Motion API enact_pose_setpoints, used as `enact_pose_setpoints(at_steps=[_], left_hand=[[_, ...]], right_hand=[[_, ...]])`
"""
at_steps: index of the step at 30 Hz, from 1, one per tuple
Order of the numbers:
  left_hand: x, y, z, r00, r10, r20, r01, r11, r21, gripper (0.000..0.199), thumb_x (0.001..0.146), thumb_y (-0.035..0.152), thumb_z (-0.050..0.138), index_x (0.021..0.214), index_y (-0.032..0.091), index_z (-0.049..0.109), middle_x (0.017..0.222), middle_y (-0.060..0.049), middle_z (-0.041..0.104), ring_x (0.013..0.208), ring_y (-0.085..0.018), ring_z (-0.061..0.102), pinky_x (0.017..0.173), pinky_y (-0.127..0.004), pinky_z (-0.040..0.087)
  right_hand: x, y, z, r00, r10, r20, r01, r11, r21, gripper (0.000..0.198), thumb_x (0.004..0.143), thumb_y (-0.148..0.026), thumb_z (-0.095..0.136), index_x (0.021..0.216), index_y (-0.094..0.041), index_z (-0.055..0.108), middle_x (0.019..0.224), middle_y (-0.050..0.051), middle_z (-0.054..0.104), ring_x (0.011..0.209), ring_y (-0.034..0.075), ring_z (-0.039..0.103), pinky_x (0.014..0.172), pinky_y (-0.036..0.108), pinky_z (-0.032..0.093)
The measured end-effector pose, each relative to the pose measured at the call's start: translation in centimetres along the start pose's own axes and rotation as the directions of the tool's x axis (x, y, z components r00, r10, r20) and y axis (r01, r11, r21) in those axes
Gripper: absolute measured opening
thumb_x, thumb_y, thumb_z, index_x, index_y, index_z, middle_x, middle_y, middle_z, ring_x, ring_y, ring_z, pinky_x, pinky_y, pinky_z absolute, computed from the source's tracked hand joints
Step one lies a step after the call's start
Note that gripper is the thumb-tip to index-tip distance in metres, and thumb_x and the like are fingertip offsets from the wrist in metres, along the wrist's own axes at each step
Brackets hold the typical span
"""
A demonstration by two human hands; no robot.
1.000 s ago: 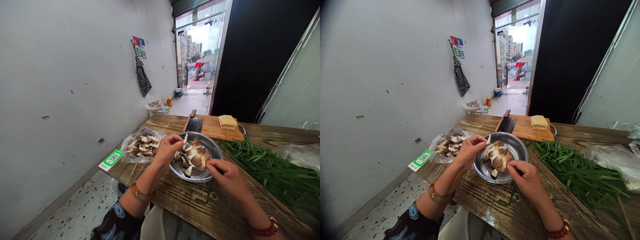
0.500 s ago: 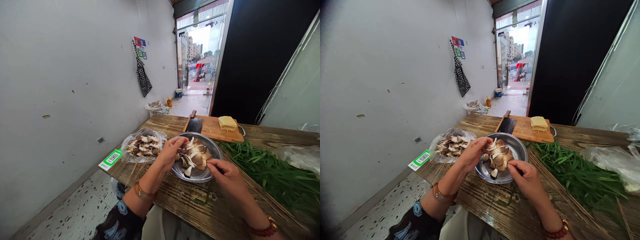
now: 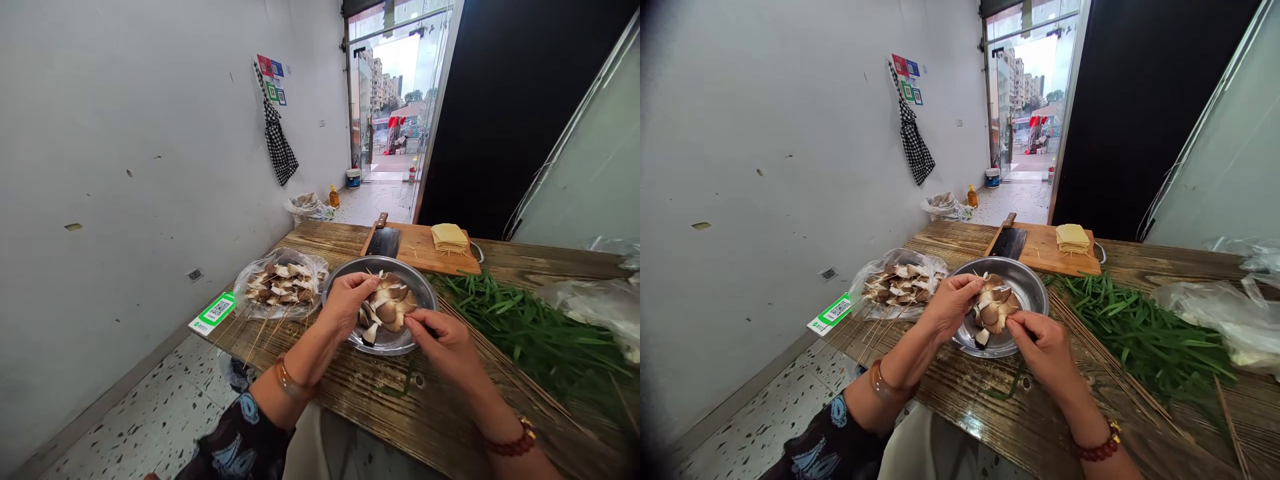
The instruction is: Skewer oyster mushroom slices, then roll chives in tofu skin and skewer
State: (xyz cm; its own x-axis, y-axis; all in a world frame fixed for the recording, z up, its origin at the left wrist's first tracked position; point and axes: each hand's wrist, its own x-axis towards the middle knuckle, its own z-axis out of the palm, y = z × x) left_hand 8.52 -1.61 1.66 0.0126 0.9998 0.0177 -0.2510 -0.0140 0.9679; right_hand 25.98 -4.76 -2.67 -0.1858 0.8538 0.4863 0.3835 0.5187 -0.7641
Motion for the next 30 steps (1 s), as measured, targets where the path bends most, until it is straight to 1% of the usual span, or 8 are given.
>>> enact_pose_setpoints(at_steps=[5, 8, 11, 16, 18, 21, 25, 30], left_hand=[[0.0, -0.4, 0.5, 1.0, 0.006, -0.001, -0.006, 1.0, 0.014, 0.027, 0.06, 0.037, 0.075, 0.061, 0.013, 0.063, 0.057, 0.003, 0.052, 0.052, -0.006, 0.04, 0.053, -0.021, 0.029], [0.1, -0.1, 0.2, 1.0, -0.005, 0.014, 0.005, 1.0, 0.002, 0.026, 0.059, 0.036, 0.075, 0.061, 0.013, 0.062, 0.057, 0.003, 0.051, 0.052, -0.006, 0.04, 0.051, -0.02, 0.029], [0.0, 0.4, -0.9, 1.0, -0.025, -0.013, 0.025, 0.999, -0.042, 0.028, 0.059, 0.037, 0.075, 0.063, 0.014, 0.061, 0.057, 0.004, 0.051, 0.05, -0.006, 0.042, 0.05, -0.02, 0.032], [-0.3, 1.0, -3.5, 0.999, -0.007, -0.05, 0.003, 0.998, -0.064, 0.032, 0.061, 0.041, 0.075, 0.063, 0.013, 0.061, 0.055, 0.004, 0.05, 0.048, -0.005, 0.042, 0.047, -0.018, 0.034], [-0.5, 1.4, -4.2, 1.0, -0.001, 0.013, 0.002, 0.997, -0.071, 0.035, 0.063, 0.045, 0.074, 0.068, 0.012, 0.065, 0.06, 0.001, 0.055, 0.052, -0.006, 0.047, 0.049, -0.018, 0.038], [-1.1, 2.2, -4.8, 0.998, 0.009, 0.069, -0.002, 0.994, -0.107, 0.04, 0.067, 0.046, 0.073, 0.086, 0.012, 0.069, 0.077, -0.004, 0.064, 0.063, -0.008, 0.056, 0.058, -0.02, 0.046], [-3.1, 3.3, -6.0, 0.999, 0.046, -0.002, -0.046, 0.992, -0.119, 0.04, 0.073, 0.042, 0.072, 0.102, 0.015, 0.065, 0.097, -0.008, 0.067, 0.075, -0.011, 0.063, 0.068, -0.024, 0.051], [-5.2, 5.3, -10.3, 0.987, 0.159, -0.021, -0.159, 0.986, -0.041, 0.041, 0.074, 0.045, 0.068, 0.102, 0.015, 0.064, 0.091, -0.007, 0.067, 0.068, -0.012, 0.061, 0.063, -0.026, 0.05]], right_hand=[[0.0, -0.1, 0.1, 1.0, 0.021, 0.005, -0.021, 1.0, -0.017, 0.028, 0.087, -0.033, 0.05, 0.068, -0.019, 0.066, 0.063, 0.001, 0.065, 0.059, 0.015, 0.058, 0.059, 0.025, 0.045], [0.0, -0.2, -0.2, 0.996, 0.054, 0.065, -0.054, 0.999, 0.0, 0.03, 0.087, -0.036, 0.05, 0.07, -0.019, 0.067, 0.06, 0.001, 0.064, 0.053, 0.014, 0.057, 0.055, 0.024, 0.045], [0.0, -0.5, -0.6, 0.98, 0.107, 0.167, -0.112, 0.993, 0.025, 0.032, 0.088, -0.039, 0.049, 0.084, -0.018, 0.072, 0.059, 0.0, 0.063, 0.046, 0.013, 0.055, 0.05, 0.024, 0.045], [-0.1, -1.2, -0.7, 0.966, 0.072, 0.247, -0.062, 0.997, -0.048, 0.027, 0.084, -0.037, 0.056, 0.091, -0.019, 0.076, 0.072, 0.004, 0.073, 0.061, 0.017, 0.064, 0.059, 0.027, 0.05], [-0.3, -1.5, -0.4, 0.973, 0.079, 0.216, -0.068, 0.996, -0.057, 0.027, 0.083, -0.037, 0.057, 0.089, -0.019, 0.076, 0.079, 0.006, 0.075, 0.061, 0.017, 0.064, 0.057, 0.027, 0.05], [-0.8, -2.1, -0.1, 0.986, 0.126, 0.111, -0.121, 0.991, -0.05, 0.029, 0.083, -0.038, 0.056, 0.089, -0.018, 0.076, 0.07, 0.005, 0.072, 0.057, 0.016, 0.061, 0.052, 0.026, 0.048], [-2.0, -3.6, -0.1, 0.985, 0.172, -0.021, -0.172, 0.984, -0.039, 0.03, 0.084, -0.039, 0.056, 0.091, -0.017, 0.075, 0.064, 0.003, 0.068, 0.055, 0.016, 0.058, 0.051, 0.026, 0.047], [-3.5, -5.8, -0.3, 0.972, 0.209, -0.108, -0.219, 0.972, -0.09, 0.026, 0.08, -0.04, 0.061, 0.089, -0.02, 0.076, 0.08, 0.005, 0.073, 0.064, 0.018, 0.062, 0.059, 0.027, 0.049]])
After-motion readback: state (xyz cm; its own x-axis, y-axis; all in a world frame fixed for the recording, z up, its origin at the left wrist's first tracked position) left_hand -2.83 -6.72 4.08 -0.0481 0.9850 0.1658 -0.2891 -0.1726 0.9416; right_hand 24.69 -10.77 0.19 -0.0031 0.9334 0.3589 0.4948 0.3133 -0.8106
